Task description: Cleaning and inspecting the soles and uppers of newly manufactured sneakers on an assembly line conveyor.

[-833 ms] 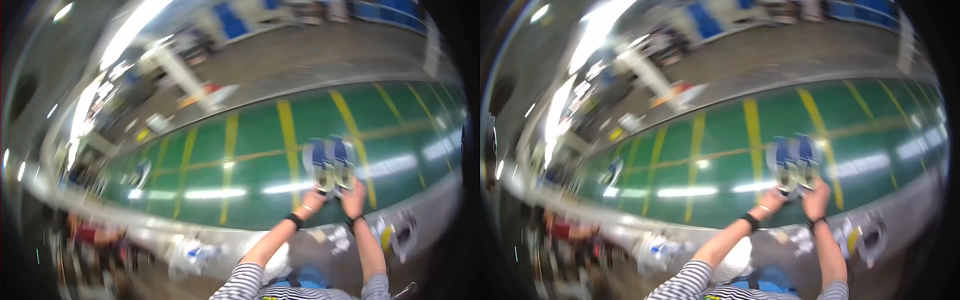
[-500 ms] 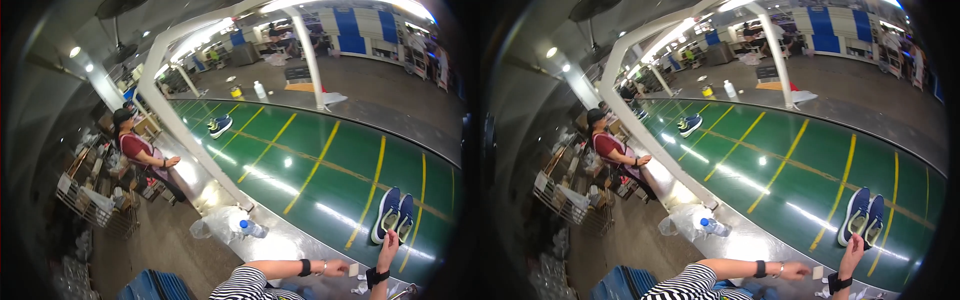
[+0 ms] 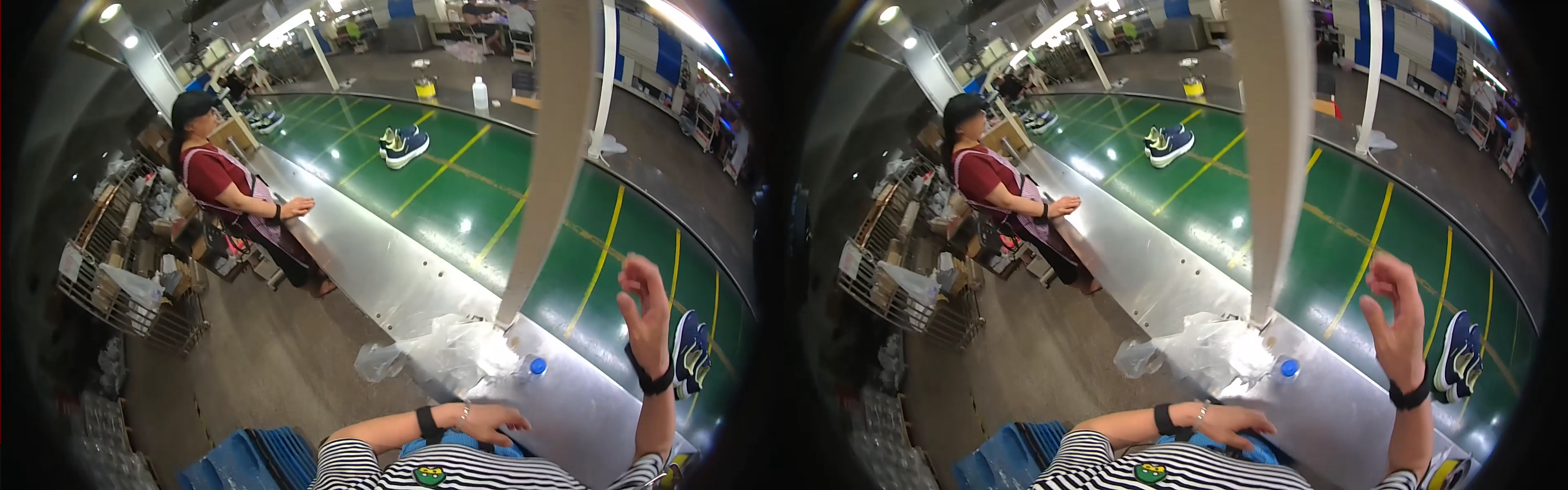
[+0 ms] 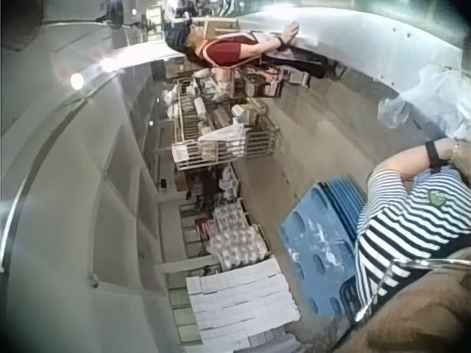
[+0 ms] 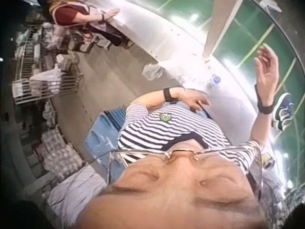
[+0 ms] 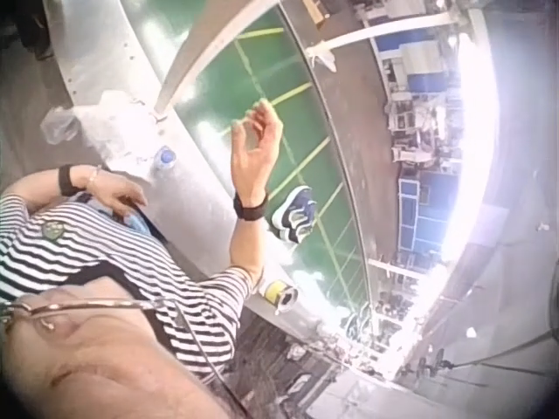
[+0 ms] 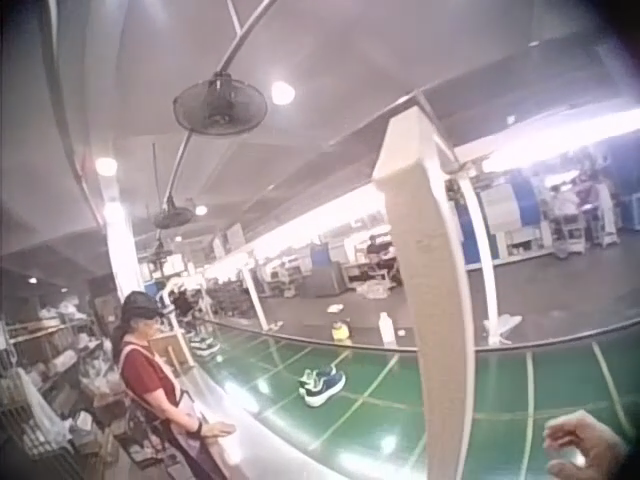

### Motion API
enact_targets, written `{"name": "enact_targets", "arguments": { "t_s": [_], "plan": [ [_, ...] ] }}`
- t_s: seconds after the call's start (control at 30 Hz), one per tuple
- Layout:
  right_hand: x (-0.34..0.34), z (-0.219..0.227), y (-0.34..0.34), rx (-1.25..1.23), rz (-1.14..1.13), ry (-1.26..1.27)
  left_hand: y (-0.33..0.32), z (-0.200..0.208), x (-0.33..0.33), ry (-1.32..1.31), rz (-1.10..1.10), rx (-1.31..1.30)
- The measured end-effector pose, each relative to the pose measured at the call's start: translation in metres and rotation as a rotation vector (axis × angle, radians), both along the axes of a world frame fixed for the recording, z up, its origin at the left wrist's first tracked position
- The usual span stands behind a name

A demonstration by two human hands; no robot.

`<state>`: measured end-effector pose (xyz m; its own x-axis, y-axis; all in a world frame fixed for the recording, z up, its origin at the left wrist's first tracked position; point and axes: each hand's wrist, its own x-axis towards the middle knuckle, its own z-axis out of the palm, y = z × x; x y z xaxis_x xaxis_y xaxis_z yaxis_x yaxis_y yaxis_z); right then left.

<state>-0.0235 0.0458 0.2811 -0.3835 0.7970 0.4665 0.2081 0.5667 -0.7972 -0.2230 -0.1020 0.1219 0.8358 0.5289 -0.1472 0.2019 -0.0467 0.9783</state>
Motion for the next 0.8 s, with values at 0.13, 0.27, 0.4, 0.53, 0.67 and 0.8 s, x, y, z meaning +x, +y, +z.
{"name": "enact_targets", "arguments": {
  "t_s": [0.13,0.27,0.4,0.53,0.67,0.8],
  "plan": [
    [-0.085,0.039,0.009,0.142,-0.074,-0.028,-0.004,0.012,-0.083,0.024,0.145,-0.065],
    [-0.130,0.032,0.022,0.206,-0.108,-0.019,-0.013,-0.009,-0.139,0.080,0.321,0.057],
    [-0.133,0.028,0.026,0.117,-0.277,-0.023,0.007,-0.007,-0.202,0.163,0.441,0.117],
    [-0.140,0.020,0.018,0.112,-0.389,-0.032,0.054,0.018,-0.299,0.424,0.464,0.245],
    [-0.128,0.009,0.001,0.004,-0.648,-0.068,0.154,0.007,-0.380,0.562,0.524,0.445],
    [-0.119,-0.005,-0.015,-0.071,-0.889,-0.066,0.289,-0.019,-0.446,0.723,0.565,0.559]
  ]
}}
